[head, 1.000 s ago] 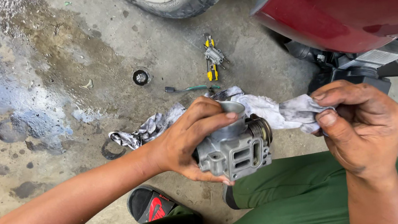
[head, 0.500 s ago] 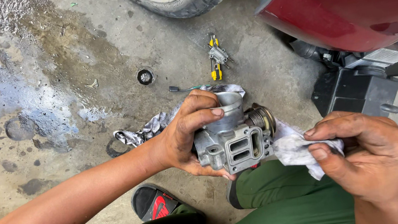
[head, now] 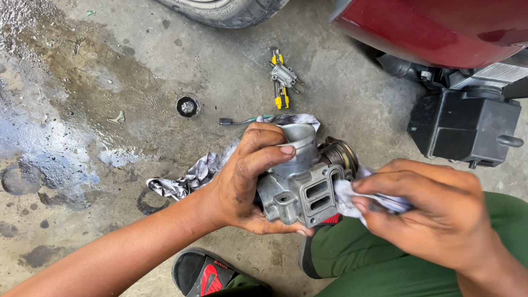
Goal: The person cleans a carburetor by hand using a rag and a small metal tool. They wipe the exterior and interior surfaces, scrape residue from the throttle plate area, and repeatedly rotate the part to access different sides.
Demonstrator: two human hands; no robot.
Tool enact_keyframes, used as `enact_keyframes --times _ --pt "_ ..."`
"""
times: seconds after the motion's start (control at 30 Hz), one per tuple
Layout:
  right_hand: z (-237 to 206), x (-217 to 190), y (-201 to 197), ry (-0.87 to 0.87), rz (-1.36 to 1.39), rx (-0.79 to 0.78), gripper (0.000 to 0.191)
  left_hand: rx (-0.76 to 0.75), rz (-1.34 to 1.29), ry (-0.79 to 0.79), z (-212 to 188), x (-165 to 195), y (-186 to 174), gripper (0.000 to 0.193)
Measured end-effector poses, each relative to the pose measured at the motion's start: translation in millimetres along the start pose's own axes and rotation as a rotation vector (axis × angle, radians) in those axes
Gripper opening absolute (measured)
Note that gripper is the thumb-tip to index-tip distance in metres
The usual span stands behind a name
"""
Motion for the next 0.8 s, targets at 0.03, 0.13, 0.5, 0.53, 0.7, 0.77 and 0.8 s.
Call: enact_keyframes --times 0.03,0.13,0.5,0.53,0.7,0.77,0.8 --pt "1.4 -2.5 4.5 -0.026 -0.045 -0.020 0.024 -0.004 0.004 -0.006 0.6 -0.1 0.5 0.105" --pt "4.2 -3.5 11.9 0.029 -0.154 0.058 0.022 -0.008 0.024 -0.023 1.7 -0.3 1.2 0.106" --pt "12.0 -5.9 15.1 0.059 -0.175 -0.092 0.025 0.015 0.092 -0.079 -1.1 -1.3 -3.2 0.102" --pt "12.9 -6.5 15.8 0.073 -0.179 -0.125 0.024 0.000 0.097 -0.083 -1.2 -1.2 -2.8 0.101" --pt "16.5 -0.6 22.3 0.261 -0.176 -0.079 0.029 -0.081 0.097 -0.078 -1.1 1.0 1.4 0.097" --pt "14.8 4.1 26.2 0.358 -0.180 -0.026 0.028 -0.081 0.106 -0.105 -0.4 0.2 2.6 0.096" --pt "13.5 5.3 27.9 0.372 -0.193 -0.006 0.025 -0.079 0.110 -0.118 0.1 -0.4 3.2 0.095"
Point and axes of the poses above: each hand's wrist, its own z-axis towards the middle knuckle, its own y-axis out of the palm, x = y × z, the point moved 4 cm from there along z, towards the middle knuckle, and after that the axes turned 8 degrees about -z, right-handed, at the moved point
